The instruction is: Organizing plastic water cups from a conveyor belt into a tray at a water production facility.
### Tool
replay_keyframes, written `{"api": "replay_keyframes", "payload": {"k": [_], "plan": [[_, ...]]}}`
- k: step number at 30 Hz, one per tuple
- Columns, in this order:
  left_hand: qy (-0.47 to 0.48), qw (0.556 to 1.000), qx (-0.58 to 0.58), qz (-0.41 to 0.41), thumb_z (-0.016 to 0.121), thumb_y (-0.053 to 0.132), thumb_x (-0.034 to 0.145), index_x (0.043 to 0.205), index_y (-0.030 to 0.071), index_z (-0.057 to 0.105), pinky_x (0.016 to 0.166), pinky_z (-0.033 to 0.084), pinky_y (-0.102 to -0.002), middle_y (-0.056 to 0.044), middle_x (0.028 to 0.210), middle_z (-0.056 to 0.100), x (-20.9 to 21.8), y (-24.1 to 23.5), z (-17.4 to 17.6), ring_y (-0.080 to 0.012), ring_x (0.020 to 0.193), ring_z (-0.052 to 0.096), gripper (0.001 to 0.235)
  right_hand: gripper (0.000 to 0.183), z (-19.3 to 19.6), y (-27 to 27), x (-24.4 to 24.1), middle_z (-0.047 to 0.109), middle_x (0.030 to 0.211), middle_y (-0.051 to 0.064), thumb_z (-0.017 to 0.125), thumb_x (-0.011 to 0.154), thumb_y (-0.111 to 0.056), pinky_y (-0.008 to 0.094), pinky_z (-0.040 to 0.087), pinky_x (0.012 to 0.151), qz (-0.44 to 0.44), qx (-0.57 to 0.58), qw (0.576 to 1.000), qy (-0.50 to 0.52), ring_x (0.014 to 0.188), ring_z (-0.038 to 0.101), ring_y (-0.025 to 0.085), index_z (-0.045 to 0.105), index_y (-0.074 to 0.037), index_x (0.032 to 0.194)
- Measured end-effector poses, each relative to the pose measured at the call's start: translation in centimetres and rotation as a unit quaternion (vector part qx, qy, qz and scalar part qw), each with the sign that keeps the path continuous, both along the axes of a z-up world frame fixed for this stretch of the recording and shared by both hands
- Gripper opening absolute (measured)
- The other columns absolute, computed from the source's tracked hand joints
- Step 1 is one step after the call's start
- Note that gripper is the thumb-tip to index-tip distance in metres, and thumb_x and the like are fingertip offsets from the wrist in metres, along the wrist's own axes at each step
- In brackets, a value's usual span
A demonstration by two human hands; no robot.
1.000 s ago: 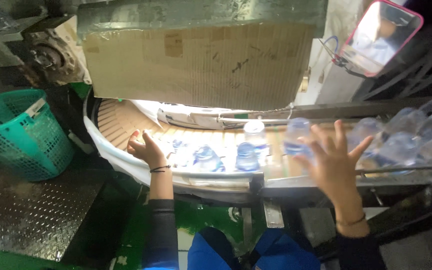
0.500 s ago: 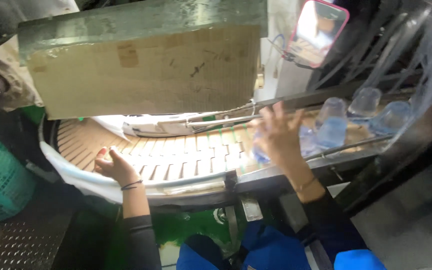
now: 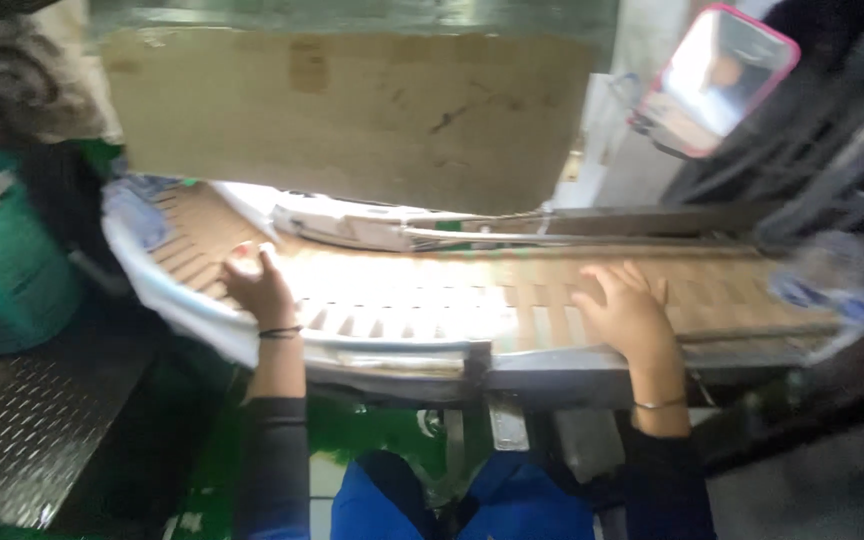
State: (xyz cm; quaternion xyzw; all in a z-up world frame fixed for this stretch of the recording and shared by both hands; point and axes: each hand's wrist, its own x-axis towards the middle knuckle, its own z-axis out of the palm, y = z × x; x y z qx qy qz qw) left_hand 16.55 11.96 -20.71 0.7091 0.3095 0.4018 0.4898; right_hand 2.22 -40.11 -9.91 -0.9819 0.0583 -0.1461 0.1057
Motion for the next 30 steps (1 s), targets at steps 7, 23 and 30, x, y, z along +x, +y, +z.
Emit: {"api": "replay_keyframes", "payload": {"k": [7, 23, 30], "plan": [[0.017, 0.98, 0.159, -0.115, 0.067, 0.043, 0.089, 0.114, 0.016, 0.063, 0.098, 0.049, -0.053, -0.014, 0.112, 0.066, -4.2, -1.9, 5.1, -0.039, 0.111, 0.064, 0.037, 0.048, 0.3, 0.4, -1.2, 0.061, 0.146, -0.002, 0.05, 0.101, -0.063, 0.068, 0.016, 0.123, 0.079, -0.045, 0.995, 0.042, 0.151, 0.041, 0.026, 0.059, -0.039, 0.141], [0.252, 0.842, 0.213, -0.427, 0.055, 0.053, 0.098, 0.079, 0.004, 0.076, 0.057, 0.051, -0.033, -0.009, 0.084, 0.077, -10.4, -8.8, 11.2, -0.0194, 0.064, 0.064, 0.056, 0.04, 2.2, 1.7, -2.8, 0.068, 0.135, 0.008, 0.059, 0.097, -0.045, 0.064, 0.013, 0.123, 0.103, -0.012, 0.992, -0.069, 0.145, 0.049, 0.03, 0.07, -0.022, 0.128], [-0.015, 0.811, 0.298, -0.504, 0.062, 0.034, 0.097, 0.122, 0.014, 0.067, 0.076, 0.063, -0.03, -0.003, 0.107, 0.078, -11.2, -9.3, 11.1, -0.0174, 0.088, 0.076, 0.033, 0.067, 2.6, 1.6, -3.4, 0.075, 0.124, 0.012, 0.031, 0.105, -0.063, 0.073, 0.025, 0.114, 0.143, -0.048, 0.957, -0.247, 0.133, 0.062, 0.039, 0.071, -0.012, 0.124]]}}
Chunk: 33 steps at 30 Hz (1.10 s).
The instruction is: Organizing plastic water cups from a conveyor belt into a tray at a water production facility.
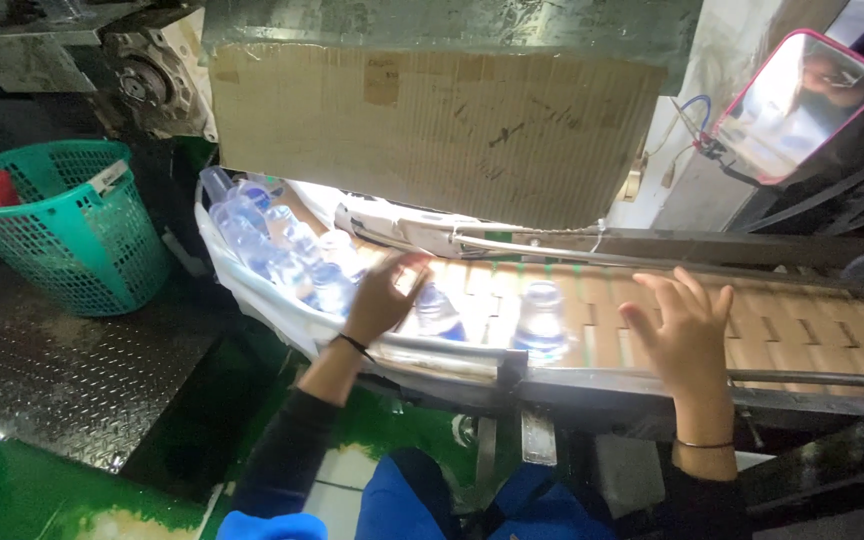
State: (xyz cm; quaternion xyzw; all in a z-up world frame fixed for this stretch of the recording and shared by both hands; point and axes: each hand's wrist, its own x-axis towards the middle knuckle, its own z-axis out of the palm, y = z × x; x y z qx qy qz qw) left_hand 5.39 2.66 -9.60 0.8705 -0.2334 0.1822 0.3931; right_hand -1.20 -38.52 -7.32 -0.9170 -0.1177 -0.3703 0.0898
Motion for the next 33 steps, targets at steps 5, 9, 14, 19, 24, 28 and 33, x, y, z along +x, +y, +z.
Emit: {"api": "replay_keyframes", "payload": {"k": [5, 9, 14, 19, 24, 28, 33], "plan": [[-0.025, 0.947, -0.064, 0.315, 0.059, 0.022, 0.095, 0.119, 0.002, 0.062, 0.101, 0.046, -0.049, -0.019, 0.12, 0.062, 5.0, 12.6, -3.1, -0.0342, 0.113, 0.057, 0.032, 0.065, -0.3, 0.3, -0.1, 0.064, 0.146, 0.004, 0.049, 0.092, -0.072, 0.084, 0.003, 0.115, 0.038, -0.018, 0.999, -0.009, 0.151, 0.046, 0.044, 0.065, -0.023, 0.13], [0.04, 0.905, -0.031, 0.423, 0.054, 0.012, 0.099, 0.123, -0.001, 0.064, 0.088, 0.056, -0.046, -0.027, 0.126, 0.061, 2.9, 18.3, -2.6, -0.0369, 0.111, 0.062, 0.028, 0.011, -1.0, -0.2, -0.2, 0.072, 0.134, 0.003, 0.064, 0.11, -0.022, 0.082, 0.0, 0.118, -0.036, 0.065, 0.996, -0.053, 0.152, 0.05, 0.044, 0.073, -0.019, 0.115], [0.05, 0.913, 0.096, 0.393, 0.055, -0.001, 0.094, 0.133, 0.003, 0.061, 0.091, 0.054, -0.05, -0.021, 0.128, 0.066, 3.0, 20.1, -1.2, -0.0403, 0.111, 0.065, 0.039, 0.017, -1.3, -0.2, -0.3, 0.074, 0.124, 0.006, 0.066, 0.116, -0.029, 0.077, -0.008, 0.12, -0.046, 0.117, 0.983, -0.136, 0.153, 0.055, 0.05, 0.072, -0.014, 0.113], [0.156, 0.871, 0.34, 0.319, 0.063, 0.026, 0.087, 0.139, 0.019, 0.059, 0.097, 0.05, -0.05, -0.017, 0.128, 0.067, 8.1, 17.1, -2.5, -0.0379, 0.118, 0.062, 0.053, 0.023, -1.6, -0.6, -0.3, 0.077, 0.118, 0.003, 0.062, 0.118, -0.031, 0.069, -0.008, 0.125, -0.051, 0.111, 0.979, -0.161, 0.15, 0.059, 0.041, 0.071, -0.013, 0.107], [0.155, 0.802, 0.544, 0.192, 0.061, 0.085, 0.063, 0.119, 0.037, 0.073, 0.104, 0.051, -0.046, -0.011, 0.132, 0.061, 8.0, 4.1, 2.4, -0.0309, 0.127, 0.059, 0.075, 0.027, -1.5, -0.5, 0.8, 0.078, 0.109, 0.003, 0.06, 0.115, -0.033, 0.068, -0.002, 0.128, -0.03, 0.093, 0.978, -0.185, 0.141, 0.063, 0.04, 0.07, -0.012, 0.1], [0.233, 0.897, 0.289, 0.24, 0.068, 0.045, 0.089, 0.139, 0.013, 0.061, 0.115, 0.043, -0.048, -0.012, 0.138, 0.065, 5.3, -4.9, 4.0, -0.0288, 0.134, 0.057, 0.06, 0.015, -4.0, 3.3, 1.3, 0.074, 0.11, 0.005, 0.072, 0.096, -0.03, 0.054, 0.025, 0.124, 0.123, -0.036, 0.982, -0.137, 0.13, 0.059, 0.033, 0.072, -0.018, 0.103], [0.123, 0.943, 0.298, 0.081, 0.061, 0.03, 0.08, 0.103, 0.014, 0.075, 0.076, 0.061, -0.054, -0.011, 0.095, 0.077, 7.8, -11.8, -1.6, -0.034, 0.094, 0.076, 0.031, 0.025, -3.4, 7.6, 2.0, 0.072, 0.121, 0.004, 0.056, 0.102, -0.035, 0.048, 0.036, 0.117, 0.302, -0.142, 0.938, 0.094, 0.126, 0.06, 0.025, 0.068, -0.021, 0.119]]}}
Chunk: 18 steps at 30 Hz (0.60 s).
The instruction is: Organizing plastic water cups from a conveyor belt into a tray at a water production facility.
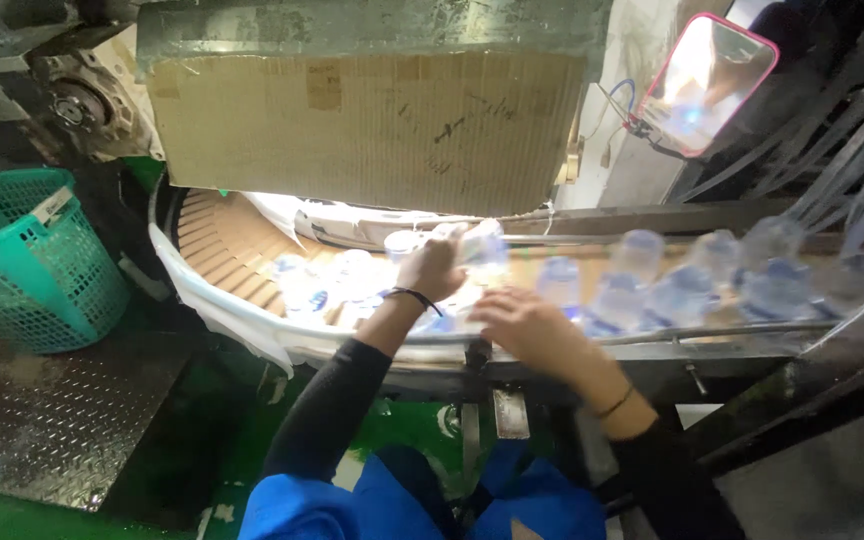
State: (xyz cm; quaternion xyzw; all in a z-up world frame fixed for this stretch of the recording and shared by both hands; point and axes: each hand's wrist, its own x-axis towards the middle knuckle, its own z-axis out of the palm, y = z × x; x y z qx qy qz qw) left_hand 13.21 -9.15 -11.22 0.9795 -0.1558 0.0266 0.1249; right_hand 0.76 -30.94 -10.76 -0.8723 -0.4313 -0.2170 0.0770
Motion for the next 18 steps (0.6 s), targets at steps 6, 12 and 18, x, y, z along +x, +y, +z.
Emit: {"api": "replay_keyframes", "payload": {"k": [6, 12, 18], "plan": [[-0.094, 0.901, -0.384, -0.18, 0.086, 0.043, 0.074, 0.147, 0.024, 0.049, 0.1, 0.052, -0.052, -0.013, 0.133, 0.065, -10.8, 1.0, 8.4, -0.0387, 0.12, 0.065, 0.084, 0.066, 5.8, -8.1, 0.1, 0.068, 0.132, 0.019, 0.062, 0.087, -0.063, 0.053, 0.044, 0.109, -0.185, -0.071, 0.972, 0.125, 0.125, 0.063, 0.038, 0.067, -0.012, 0.129], [-0.073, 0.861, -0.492, -0.101, 0.088, 0.034, 0.077, 0.153, 0.018, 0.043, 0.097, 0.055, -0.045, -0.018, 0.134, 0.064, -13.3, 8.6, 10.2, -0.0315, 0.118, 0.063, 0.09, 0.058, 4.1, -19.3, -1.9, 0.076, 0.121, -0.003, 0.078, 0.077, -0.05, 0.046, 0.042, 0.111, -0.444, -0.088, 0.891, 0.033, 0.124, 0.067, 0.022, 0.067, -0.038, 0.133], [-0.104, 0.951, -0.281, 0.077, 0.087, 0.031, 0.079, 0.155, 0.014, 0.035, 0.111, 0.047, -0.055, -0.025, 0.131, 0.063, -9.2, 13.1, 7.4, -0.0445, 0.123, 0.061, 0.094, 0.064, 8.5, -20.1, -7.4, 0.068, 0.105, 0.013, 0.102, 0.097, -0.04, 0.045, 0.053, 0.086, -0.417, 0.201, 0.832, -0.305, 0.098, 0.066, 0.036, 0.076, -0.002, 0.141]]}}
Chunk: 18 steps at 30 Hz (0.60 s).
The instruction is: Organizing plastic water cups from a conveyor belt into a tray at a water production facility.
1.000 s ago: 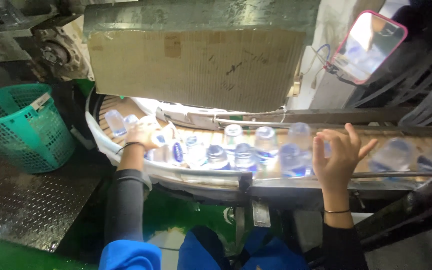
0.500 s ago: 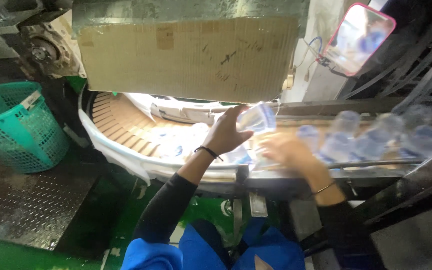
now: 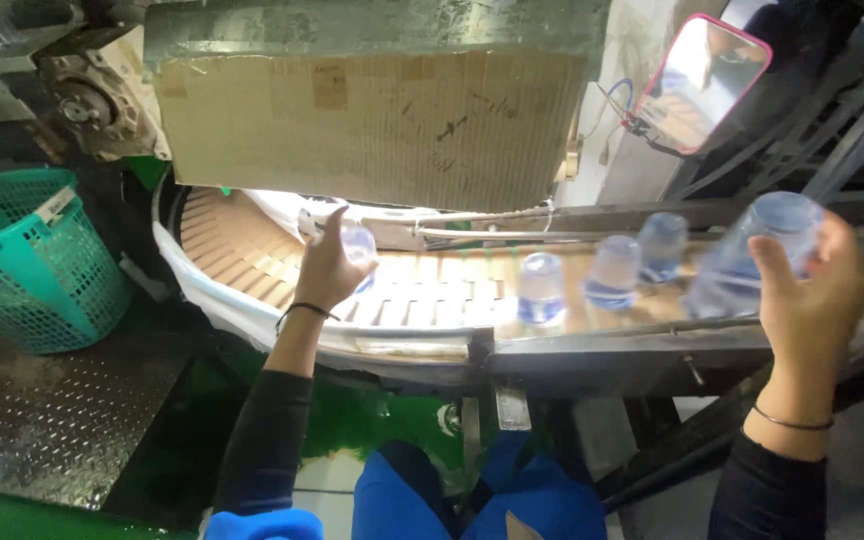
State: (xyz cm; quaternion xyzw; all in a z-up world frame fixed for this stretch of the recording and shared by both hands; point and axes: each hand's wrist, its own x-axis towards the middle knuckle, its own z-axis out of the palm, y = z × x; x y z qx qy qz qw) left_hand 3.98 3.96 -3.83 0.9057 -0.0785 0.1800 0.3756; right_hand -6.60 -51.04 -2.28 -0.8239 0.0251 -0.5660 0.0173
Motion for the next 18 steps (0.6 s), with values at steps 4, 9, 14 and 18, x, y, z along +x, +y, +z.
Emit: {"api": "replay_keyframes", "payload": {"k": [4, 9, 14, 18], "plan": [[0.198, 0.973, 0.114, -0.031, 0.068, 0.062, 0.083, 0.16, 0.016, 0.026, 0.104, 0.049, -0.046, -0.019, 0.123, 0.067, 1.3, 0.4, -2.7, -0.0328, 0.112, 0.065, 0.099, 0.046, 5.3, 9.6, -1.7, 0.067, 0.095, 0.007, 0.061, 0.107, -0.055, 0.027, 0.055, 0.082, 0.607, 0.365, 0.69, 0.15, 0.087, 0.067, 0.019, 0.067, -0.009, 0.112], [0.216, 0.973, 0.0, -0.076, 0.051, 0.069, 0.083, 0.158, 0.01, 0.025, 0.113, 0.038, -0.053, -0.017, 0.159, 0.04, -0.8, 2.0, -2.2, -0.0358, 0.145, 0.041, 0.099, 0.073, 1.0, 10.2, 0.8, 0.069, 0.114, 0.014, 0.067, 0.085, -0.057, 0.038, 0.062, 0.075, 0.517, 0.554, 0.624, 0.19, 0.096, 0.072, 0.026, 0.047, -0.019, 0.145], [0.147, 0.987, 0.027, -0.057, 0.058, 0.051, 0.091, 0.152, 0.007, 0.04, 0.11, 0.045, -0.048, -0.015, 0.153, 0.049, -3.1, 7.1, -1.8, -0.0313, 0.139, 0.049, 0.078, 0.04, -1.5, 10.8, 3.4, 0.063, 0.076, 0.01, 0.072, 0.09, -0.032, 0.041, 0.045, 0.068, 0.119, 0.179, 0.884, 0.416, 0.069, 0.062, 0.028, 0.064, -0.021, 0.128], [0.263, 0.962, -0.009, 0.067, 0.054, 0.045, 0.097, 0.156, 0.015, 0.036, 0.053, 0.049, -0.024, -0.008, 0.155, 0.049, -4.7, 12.3, -1.3, -0.0112, 0.051, 0.043, 0.068, 0.029, -3.1, 10.2, 4.5, 0.068, 0.132, 0.017, 0.069, 0.097, -0.024, 0.048, 0.044, 0.109, 0.169, 0.033, 0.959, 0.225, 0.128, 0.06, 0.033, 0.069, -0.004, 0.118]]}}
